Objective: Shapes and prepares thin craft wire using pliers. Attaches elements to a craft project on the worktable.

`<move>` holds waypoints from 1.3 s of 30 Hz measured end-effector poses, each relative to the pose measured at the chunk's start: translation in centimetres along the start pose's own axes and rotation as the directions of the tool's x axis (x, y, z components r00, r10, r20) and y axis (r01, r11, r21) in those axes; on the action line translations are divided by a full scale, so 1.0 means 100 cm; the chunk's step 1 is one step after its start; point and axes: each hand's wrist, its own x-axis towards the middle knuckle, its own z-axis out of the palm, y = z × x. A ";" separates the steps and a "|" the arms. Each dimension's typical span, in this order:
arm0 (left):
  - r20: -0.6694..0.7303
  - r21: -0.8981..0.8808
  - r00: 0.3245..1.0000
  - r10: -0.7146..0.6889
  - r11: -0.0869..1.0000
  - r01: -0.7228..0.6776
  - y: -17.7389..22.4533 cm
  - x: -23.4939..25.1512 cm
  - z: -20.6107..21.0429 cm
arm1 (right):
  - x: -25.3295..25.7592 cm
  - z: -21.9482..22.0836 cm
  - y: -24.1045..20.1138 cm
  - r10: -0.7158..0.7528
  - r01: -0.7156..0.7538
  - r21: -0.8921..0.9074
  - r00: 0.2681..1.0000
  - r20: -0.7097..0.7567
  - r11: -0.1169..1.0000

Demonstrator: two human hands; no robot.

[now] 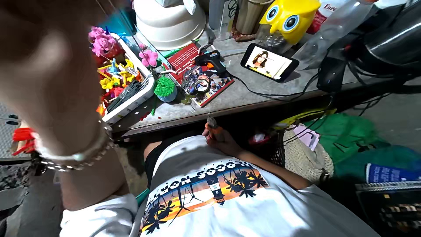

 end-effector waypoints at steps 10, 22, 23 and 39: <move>0.098 -0.132 0.957 -0.274 0.949 0.286 0.106 -0.031 0.144 | 0.035 0.023 -0.033 -0.144 0.142 -0.024 0.963 -0.229 0.990; -0.047 -0.324 0.891 -0.452 0.851 0.414 0.095 -0.053 0.140 | 0.032 0.041 -0.020 -0.068 0.066 -0.014 0.982 -0.176 0.998; -0.044 -0.332 0.890 -0.453 0.847 0.415 0.096 -0.053 0.139 | 0.031 0.040 -0.019 -0.076 0.075 -0.011 0.984 -0.160 0.997; -0.015 -0.303 0.869 -0.495 0.830 0.468 0.079 -0.113 0.168 | 0.029 0.042 -0.031 0.046 -0.024 0.084 0.962 -0.268 0.996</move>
